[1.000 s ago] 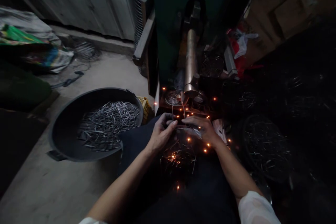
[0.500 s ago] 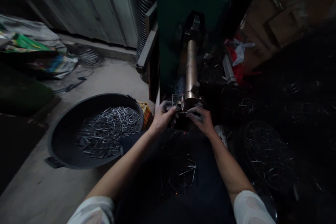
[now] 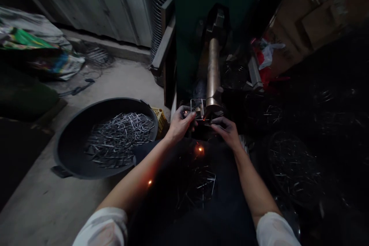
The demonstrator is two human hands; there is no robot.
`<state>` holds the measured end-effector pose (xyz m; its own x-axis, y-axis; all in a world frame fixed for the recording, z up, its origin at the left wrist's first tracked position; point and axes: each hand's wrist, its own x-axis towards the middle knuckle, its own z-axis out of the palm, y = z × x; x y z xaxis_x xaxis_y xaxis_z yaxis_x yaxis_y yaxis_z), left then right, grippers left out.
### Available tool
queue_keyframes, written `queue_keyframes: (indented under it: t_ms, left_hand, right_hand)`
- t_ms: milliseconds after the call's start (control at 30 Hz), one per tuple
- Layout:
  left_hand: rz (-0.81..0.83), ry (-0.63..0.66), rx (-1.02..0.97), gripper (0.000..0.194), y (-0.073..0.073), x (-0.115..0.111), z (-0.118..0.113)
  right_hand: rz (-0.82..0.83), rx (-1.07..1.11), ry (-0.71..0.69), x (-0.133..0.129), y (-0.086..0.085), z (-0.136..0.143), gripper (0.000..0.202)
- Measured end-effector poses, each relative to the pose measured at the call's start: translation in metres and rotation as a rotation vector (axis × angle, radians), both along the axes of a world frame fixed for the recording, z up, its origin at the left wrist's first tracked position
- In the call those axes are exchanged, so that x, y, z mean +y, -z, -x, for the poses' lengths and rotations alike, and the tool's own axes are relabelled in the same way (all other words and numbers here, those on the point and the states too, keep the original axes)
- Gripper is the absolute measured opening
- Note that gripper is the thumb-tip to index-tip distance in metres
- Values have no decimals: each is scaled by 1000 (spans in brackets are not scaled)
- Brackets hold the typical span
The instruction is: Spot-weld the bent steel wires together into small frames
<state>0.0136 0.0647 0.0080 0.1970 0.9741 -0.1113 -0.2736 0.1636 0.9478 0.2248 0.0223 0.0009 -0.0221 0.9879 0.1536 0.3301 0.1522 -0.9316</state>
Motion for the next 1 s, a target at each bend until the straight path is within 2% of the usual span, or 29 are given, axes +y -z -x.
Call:
queue_keyframes:
  t_ms: [100, 167, 267, 367, 433, 467, 533, 567, 600, 633, 700, 767, 833, 900, 1000]
  left_hand:
    - [4, -38, -16, 41, 2, -9, 5]
    - [26, -114, -21, 40, 10, -16, 21]
    - [111, -340, -68, 37, 32, -24, 68]
    - [309, -600, -109, 28, 54, -36, 119]
    - [356, -631, -37, 35, 62, -52, 135]
    - [320, -573, 71, 38, 63, -64, 135]
    - [135, -344, 439, 39, 62, -92, 119]
    - [0, -163, 681, 37, 59, -107, 106]
    - [-130, -38, 918, 36, 57, -120, 92]
    - [-227, 72, 1125, 32, 55, -132, 77]
    - [-317, 235, 1418, 22, 52, -146, 51]
    - [-339, 339, 1571, 15, 50, -150, 35]
    - [-339, 391, 1622, 18, 48, -149, 29]
    - [-306, 399, 1612, 19, 43, -148, 30]
    - [-158, 368, 1558, 20, 34, -149, 40]
  right_hand:
    - [175, 215, 31, -28, 10, -17, 26]
    - [279, 323, 90, -51, 21, -27, 27]
    - [353, 358, 172, -85, 39, -38, 33]
    - [368, 294, 225, -105, 51, -42, 36]
    - [353, 254, 246, -109, 54, -40, 35]
    - [339, 241, 249, -109, 54, -39, 35]
    - [313, 227, 237, -105, 53, -35, 35]
    - [305, 225, 228, -103, 52, -33, 35]
    - [300, 224, 223, -101, 51, -31, 36]
    - [296, 224, 221, -99, 51, -29, 36]
    - [288, 223, 221, -97, 50, -28, 37]
    - [285, 220, 206, -97, 51, -27, 40]
    - [292, 219, 176, -99, 52, -27, 43]
    - [288, 215, 173, -102, 53, -27, 44]
    - [234, 191, 230, -106, 55, -27, 37]
